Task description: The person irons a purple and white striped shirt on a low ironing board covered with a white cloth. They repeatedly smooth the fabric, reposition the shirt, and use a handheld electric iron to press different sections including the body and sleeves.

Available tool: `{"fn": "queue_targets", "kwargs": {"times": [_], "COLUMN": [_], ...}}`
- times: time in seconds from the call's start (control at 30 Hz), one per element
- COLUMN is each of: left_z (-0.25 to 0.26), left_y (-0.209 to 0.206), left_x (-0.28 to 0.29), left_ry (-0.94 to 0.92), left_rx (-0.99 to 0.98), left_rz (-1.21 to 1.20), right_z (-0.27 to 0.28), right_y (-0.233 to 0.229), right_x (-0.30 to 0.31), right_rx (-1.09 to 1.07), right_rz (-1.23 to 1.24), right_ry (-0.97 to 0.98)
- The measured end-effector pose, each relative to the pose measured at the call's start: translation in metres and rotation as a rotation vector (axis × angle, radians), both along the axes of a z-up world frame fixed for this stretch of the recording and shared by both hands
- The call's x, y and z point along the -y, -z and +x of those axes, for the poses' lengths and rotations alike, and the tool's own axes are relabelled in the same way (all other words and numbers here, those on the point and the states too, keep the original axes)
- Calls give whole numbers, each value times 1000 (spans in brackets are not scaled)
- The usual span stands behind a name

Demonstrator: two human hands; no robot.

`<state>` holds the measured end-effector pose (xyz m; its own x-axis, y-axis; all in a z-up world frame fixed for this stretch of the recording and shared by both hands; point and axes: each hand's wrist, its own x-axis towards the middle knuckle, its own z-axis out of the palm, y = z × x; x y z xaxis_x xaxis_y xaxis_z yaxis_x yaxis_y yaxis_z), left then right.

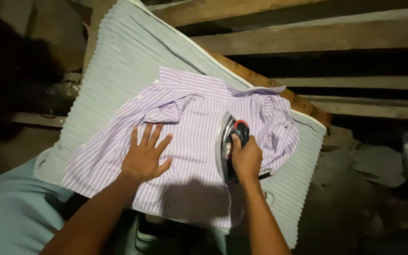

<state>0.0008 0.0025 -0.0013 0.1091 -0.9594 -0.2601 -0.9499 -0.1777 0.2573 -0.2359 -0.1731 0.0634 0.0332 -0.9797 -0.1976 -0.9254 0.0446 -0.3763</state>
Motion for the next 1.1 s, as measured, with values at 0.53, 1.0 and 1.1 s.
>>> {"fn": "queue_targets", "kwargs": {"times": [0.53, 1.0, 1.1], "left_z": [0, 1, 1], "left_y": [3, 0, 0], "left_x": [-2, -1, -3], "left_ry": [-10, -3, -6], "left_rx": [-25, -30, -45], "left_rz": [-134, -130, -141], "right_z": [26, 88, 99], "right_y": [-20, 14, 19], "right_x": [8, 22, 29], "right_rx": [138, 41, 17], "right_rz": [202, 49, 49], "right_ry": [-138, -282, -286]}}
